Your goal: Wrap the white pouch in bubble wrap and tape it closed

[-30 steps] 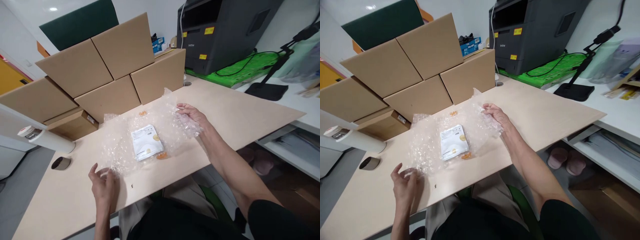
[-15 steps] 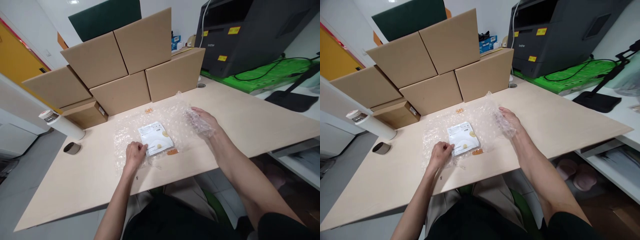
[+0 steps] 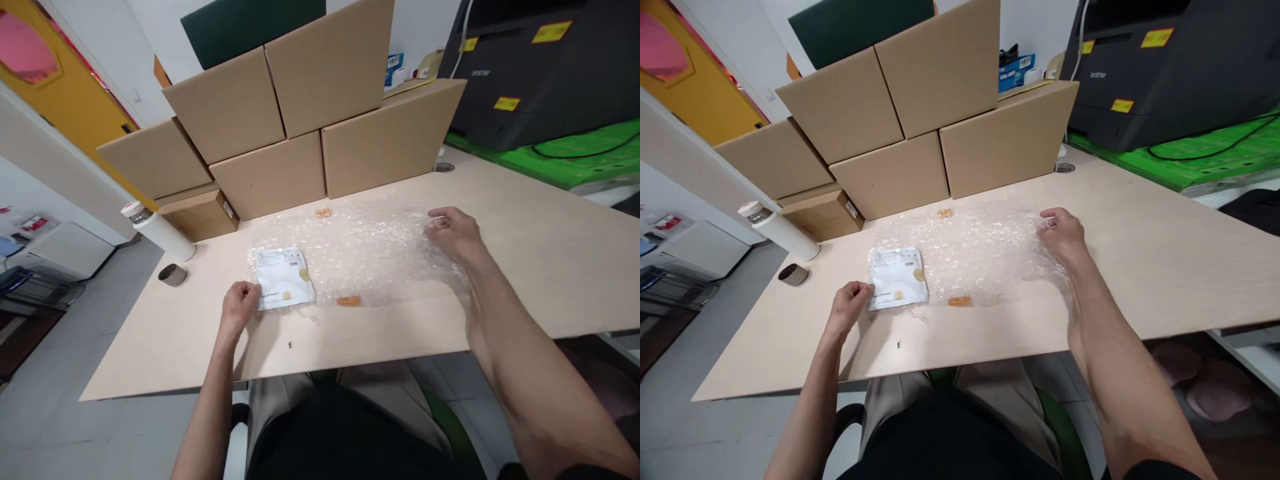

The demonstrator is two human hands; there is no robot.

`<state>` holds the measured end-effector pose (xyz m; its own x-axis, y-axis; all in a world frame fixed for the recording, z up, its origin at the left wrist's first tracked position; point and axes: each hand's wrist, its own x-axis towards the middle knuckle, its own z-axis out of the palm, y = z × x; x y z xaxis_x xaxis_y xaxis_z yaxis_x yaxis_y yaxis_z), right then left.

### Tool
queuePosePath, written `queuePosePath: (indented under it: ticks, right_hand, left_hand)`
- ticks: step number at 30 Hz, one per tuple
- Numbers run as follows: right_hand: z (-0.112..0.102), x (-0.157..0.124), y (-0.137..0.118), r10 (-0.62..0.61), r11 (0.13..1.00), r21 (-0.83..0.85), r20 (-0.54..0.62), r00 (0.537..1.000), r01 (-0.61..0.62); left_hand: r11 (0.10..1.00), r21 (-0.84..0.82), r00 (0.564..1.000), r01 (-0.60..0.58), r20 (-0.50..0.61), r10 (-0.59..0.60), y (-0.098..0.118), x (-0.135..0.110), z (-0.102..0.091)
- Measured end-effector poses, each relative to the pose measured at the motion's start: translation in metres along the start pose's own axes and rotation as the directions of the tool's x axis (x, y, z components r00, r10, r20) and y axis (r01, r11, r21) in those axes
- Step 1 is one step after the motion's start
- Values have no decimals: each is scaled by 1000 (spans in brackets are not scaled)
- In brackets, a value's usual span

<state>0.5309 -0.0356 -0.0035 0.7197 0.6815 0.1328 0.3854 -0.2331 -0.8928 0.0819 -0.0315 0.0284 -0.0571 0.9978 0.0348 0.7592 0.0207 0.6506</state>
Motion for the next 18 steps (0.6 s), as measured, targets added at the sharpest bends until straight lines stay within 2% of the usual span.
queuePosePath:
  ticks: [6, 13, 18]
  right_hand:
    - [0, -1, 1, 93, 995, -34, 41, 995, -91]
    - [0, 2, 3, 108, 988, -121, 70, 992, -99]
    - [2, 6, 13, 117, 979, -177, 89, 989, -100]
  left_hand:
    - [989, 134, 998, 64, -24, -62, -18, 28, -5]
    - [960, 263, 995, 92, -59, -79, -32, 24, -4]
    - [959, 276, 998, 68, -35, -61, -32, 25, -3]
